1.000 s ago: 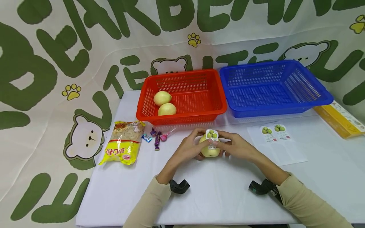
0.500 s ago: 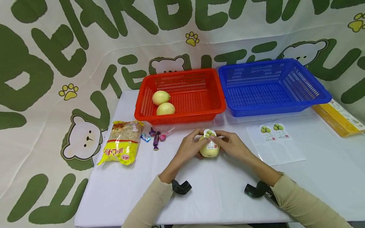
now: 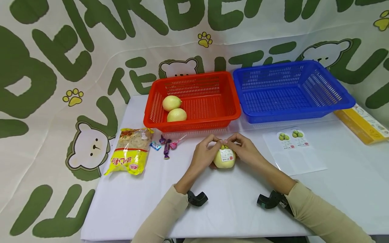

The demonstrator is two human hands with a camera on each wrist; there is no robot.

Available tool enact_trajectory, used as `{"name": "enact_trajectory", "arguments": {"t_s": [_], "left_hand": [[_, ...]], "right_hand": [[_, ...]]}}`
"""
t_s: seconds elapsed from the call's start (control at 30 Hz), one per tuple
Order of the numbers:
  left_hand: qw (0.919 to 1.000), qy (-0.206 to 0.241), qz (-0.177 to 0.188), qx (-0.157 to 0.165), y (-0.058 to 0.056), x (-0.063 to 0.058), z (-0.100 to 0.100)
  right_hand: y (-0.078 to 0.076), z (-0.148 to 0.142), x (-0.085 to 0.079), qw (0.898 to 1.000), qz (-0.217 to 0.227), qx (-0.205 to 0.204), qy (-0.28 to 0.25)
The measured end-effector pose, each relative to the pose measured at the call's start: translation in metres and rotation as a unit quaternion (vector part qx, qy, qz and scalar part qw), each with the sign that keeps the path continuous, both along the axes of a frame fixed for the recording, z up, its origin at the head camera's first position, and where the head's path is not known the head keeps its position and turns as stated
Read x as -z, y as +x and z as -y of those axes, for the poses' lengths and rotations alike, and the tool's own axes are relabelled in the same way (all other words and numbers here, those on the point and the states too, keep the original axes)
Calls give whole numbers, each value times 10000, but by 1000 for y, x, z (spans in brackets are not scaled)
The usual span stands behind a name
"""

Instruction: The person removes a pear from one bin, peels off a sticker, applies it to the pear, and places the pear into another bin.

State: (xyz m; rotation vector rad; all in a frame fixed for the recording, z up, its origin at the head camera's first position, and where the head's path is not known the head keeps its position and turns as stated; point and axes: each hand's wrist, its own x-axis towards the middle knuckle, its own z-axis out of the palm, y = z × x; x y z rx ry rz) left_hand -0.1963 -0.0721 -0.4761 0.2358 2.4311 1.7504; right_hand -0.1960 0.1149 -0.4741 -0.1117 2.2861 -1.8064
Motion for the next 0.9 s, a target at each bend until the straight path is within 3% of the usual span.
{"name": "enact_trajectory", "arguments": {"t_s": [0.1,0.2,0.33,0.4,0.5,0.6,0.67,0.73,0.83,0.9], "left_hand": [[9987,-400,-271,181,0,-1,0],[9941,-803,-274,677,1,-6,5],[9788,-1345,-282,1516,5,-13,18],[9686,-1661,-603,1747,6,-14,22],[9556,-2063,-1210,1722,5,-10,19],[9551,-2061,-1445,1565,5,-6,14],[9540,-2065,-1564,1510,5,-5,12],[9510,-2131,-1700,1460,6,-4,11],[9469,-2257,-1844,1359,7,-6,9],[9483,-2160,-1900,1338,4,-12,6]], "right_hand": [[-2,-1,-1,9998,-56,85,-153],[0,-5,-1,9994,-328,-21,86],[3,-19,-7,9934,-837,-315,724],[4,-31,-13,9853,-1203,-417,1138],[2,-56,-27,9615,-2044,-505,1764],[0,-84,-43,9249,-2945,-395,2373],[-2,-107,-53,9003,-3313,-238,2814],[-5,-131,-64,8870,-3317,19,3213],[-15,-174,-79,8772,-2903,383,3806],[-23,-206,-88,8731,-2547,662,4104]]}}
